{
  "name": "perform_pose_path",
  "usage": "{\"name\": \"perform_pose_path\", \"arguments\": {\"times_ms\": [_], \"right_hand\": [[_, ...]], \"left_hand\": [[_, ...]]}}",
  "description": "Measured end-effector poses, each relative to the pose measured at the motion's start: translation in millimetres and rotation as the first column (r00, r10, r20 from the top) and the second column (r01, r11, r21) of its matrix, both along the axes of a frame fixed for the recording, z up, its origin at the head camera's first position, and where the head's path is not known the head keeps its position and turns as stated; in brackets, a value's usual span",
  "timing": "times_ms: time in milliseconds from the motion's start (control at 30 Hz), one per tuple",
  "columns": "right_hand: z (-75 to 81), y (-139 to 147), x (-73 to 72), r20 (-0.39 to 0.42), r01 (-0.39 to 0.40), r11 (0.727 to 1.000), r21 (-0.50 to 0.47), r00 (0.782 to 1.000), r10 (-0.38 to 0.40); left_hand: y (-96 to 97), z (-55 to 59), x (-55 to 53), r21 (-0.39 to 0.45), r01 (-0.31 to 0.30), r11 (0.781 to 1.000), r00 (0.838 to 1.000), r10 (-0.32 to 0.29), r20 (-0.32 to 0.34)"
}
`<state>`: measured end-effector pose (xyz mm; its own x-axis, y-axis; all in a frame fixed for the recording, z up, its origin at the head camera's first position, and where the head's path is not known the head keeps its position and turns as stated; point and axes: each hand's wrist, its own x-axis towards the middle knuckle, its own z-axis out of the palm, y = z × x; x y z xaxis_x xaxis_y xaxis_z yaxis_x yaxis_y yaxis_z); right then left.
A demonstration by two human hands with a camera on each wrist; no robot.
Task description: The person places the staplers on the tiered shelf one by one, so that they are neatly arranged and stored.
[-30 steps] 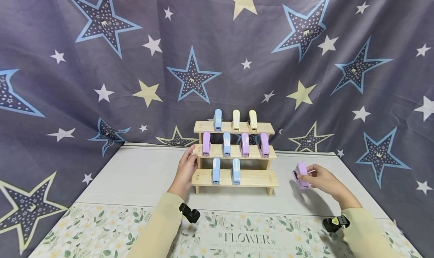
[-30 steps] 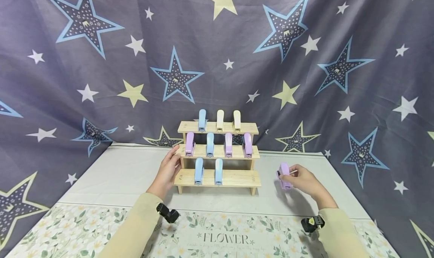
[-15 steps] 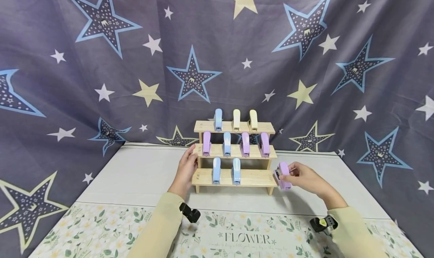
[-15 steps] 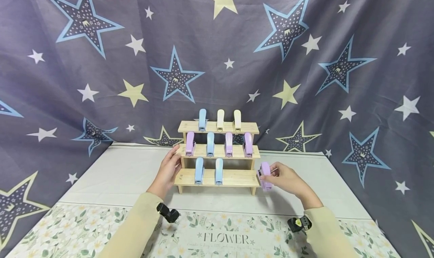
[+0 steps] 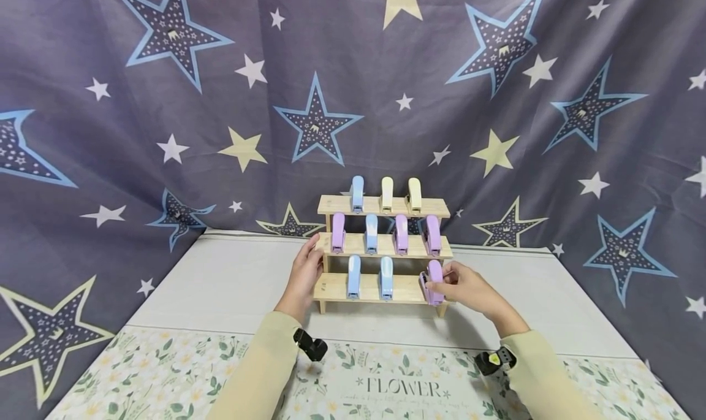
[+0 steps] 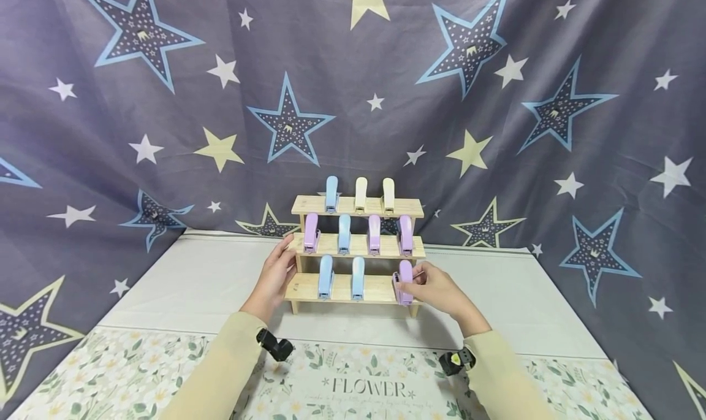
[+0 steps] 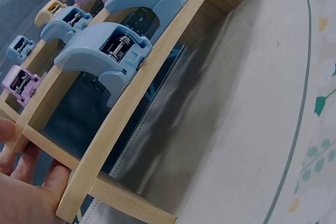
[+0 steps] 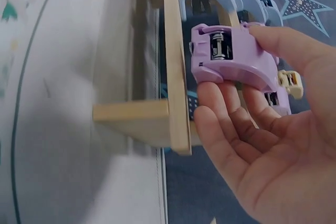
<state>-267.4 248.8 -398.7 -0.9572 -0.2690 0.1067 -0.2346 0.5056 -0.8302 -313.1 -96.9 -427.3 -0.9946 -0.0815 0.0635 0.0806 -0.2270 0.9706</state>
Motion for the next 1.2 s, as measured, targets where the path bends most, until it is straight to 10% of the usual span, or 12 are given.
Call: {"name": "perform_pose_path", "arguments": {"times_ms": [1200], "right_hand": [[-14.5, -25.7, -12.2, 0.023, 0.091, 0.996, -0.017, 0.996, -0.091]], "left_hand": [[2.3, 1.3, 0.9, -0.01, -0.018, 1.0, 1.0, 0.018, -0.015]]}}
